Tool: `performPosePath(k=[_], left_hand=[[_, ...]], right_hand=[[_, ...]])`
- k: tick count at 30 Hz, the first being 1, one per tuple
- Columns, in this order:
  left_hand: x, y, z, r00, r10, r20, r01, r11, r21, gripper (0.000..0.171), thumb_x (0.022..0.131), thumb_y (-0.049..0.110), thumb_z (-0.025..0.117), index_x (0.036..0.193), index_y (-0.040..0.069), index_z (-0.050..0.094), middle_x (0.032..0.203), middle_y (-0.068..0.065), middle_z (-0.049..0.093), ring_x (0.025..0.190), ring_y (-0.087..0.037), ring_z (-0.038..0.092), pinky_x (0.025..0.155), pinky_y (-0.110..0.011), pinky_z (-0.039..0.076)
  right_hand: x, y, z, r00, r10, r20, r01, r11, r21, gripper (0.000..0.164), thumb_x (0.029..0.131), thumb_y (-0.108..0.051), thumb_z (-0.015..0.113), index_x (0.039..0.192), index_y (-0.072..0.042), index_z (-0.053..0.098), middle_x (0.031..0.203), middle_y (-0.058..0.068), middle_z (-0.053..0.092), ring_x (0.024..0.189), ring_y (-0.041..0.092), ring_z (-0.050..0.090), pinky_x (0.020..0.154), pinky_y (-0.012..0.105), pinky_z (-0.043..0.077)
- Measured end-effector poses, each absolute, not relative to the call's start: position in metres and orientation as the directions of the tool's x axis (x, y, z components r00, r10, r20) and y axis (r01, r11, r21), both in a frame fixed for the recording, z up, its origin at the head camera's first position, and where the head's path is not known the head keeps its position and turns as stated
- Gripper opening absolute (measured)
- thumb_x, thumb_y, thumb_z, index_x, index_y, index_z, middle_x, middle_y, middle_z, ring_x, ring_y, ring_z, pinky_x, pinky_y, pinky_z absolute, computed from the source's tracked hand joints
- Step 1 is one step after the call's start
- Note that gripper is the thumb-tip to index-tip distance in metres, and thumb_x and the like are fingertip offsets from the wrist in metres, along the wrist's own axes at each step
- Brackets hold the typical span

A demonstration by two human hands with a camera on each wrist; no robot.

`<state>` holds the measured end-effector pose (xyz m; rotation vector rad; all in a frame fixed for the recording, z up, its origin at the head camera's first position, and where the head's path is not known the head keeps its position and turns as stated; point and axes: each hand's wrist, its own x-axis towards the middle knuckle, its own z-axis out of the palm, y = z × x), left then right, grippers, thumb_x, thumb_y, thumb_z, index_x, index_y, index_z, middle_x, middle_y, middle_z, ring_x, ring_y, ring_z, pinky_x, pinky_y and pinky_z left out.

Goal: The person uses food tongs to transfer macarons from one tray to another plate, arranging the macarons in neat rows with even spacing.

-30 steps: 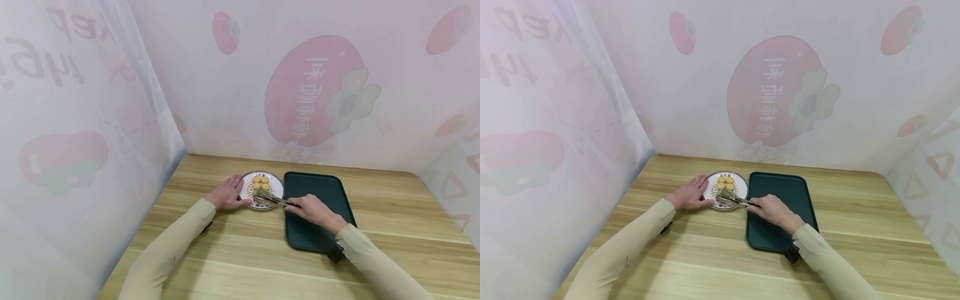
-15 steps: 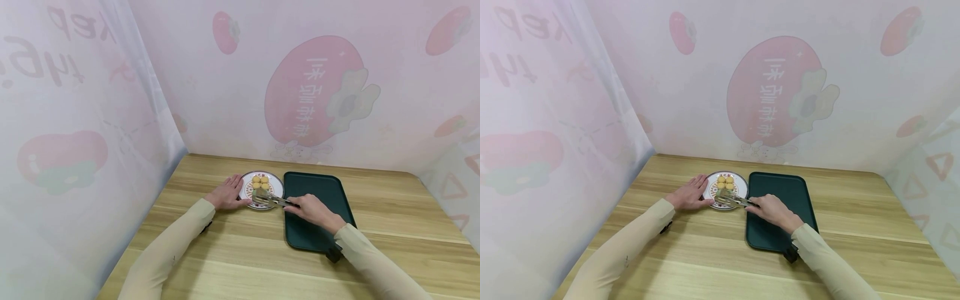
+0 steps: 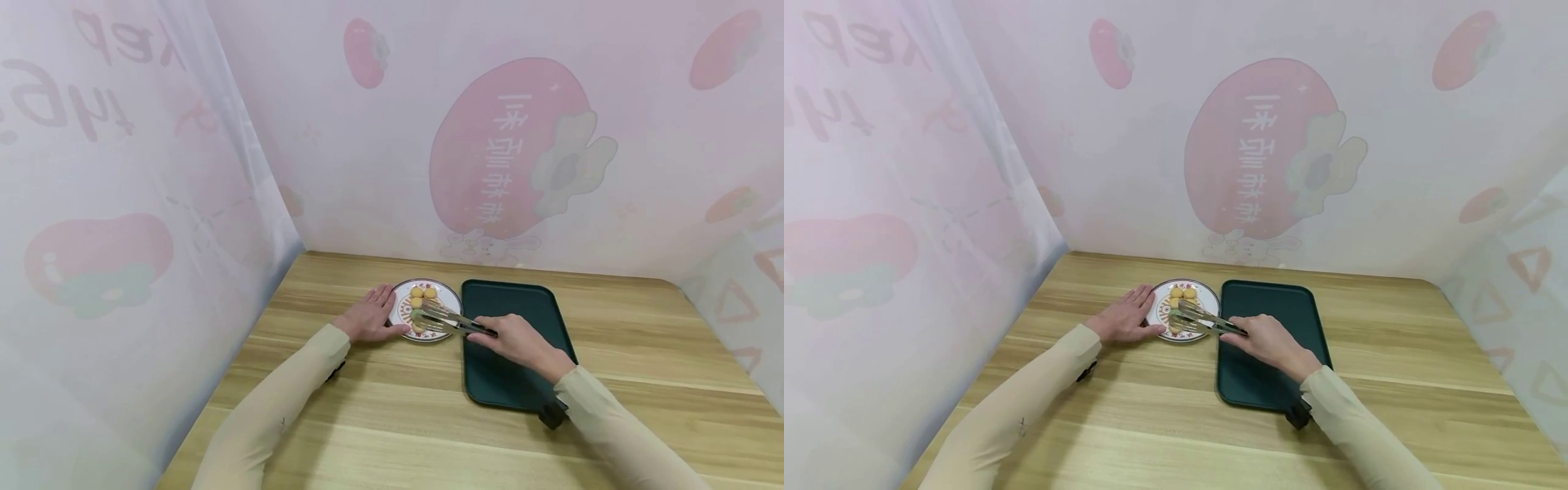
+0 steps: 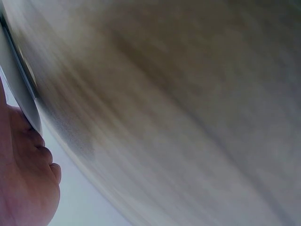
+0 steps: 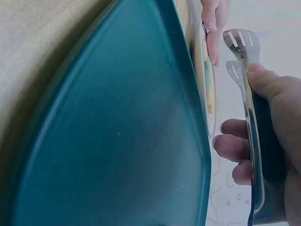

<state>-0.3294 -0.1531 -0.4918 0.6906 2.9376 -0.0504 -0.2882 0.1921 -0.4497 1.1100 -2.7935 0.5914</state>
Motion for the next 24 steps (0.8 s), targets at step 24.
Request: performPosePath(k=[24], left_hand=[[-0.329,-0.152,-0.486,-0.887,0.440,-0.140,0.446,0.895,-0.010,0.106,0.090,0.080,0.024,0.156,-0.002,0.013,0.165,-0.018,0.007,0.154,-0.030,0.007,0.126,-0.042,0.013]], right_hand=[[-0.270,0.241,-0.442,-0.746,-0.593,0.302,-0.661,0.712,-0.238,0.023,0.088,-0.034,0.073,0.098,-0.014,0.070,0.061,-0.016,0.048,0.048,-0.004,0.036,0.047,0.016,0.034]])
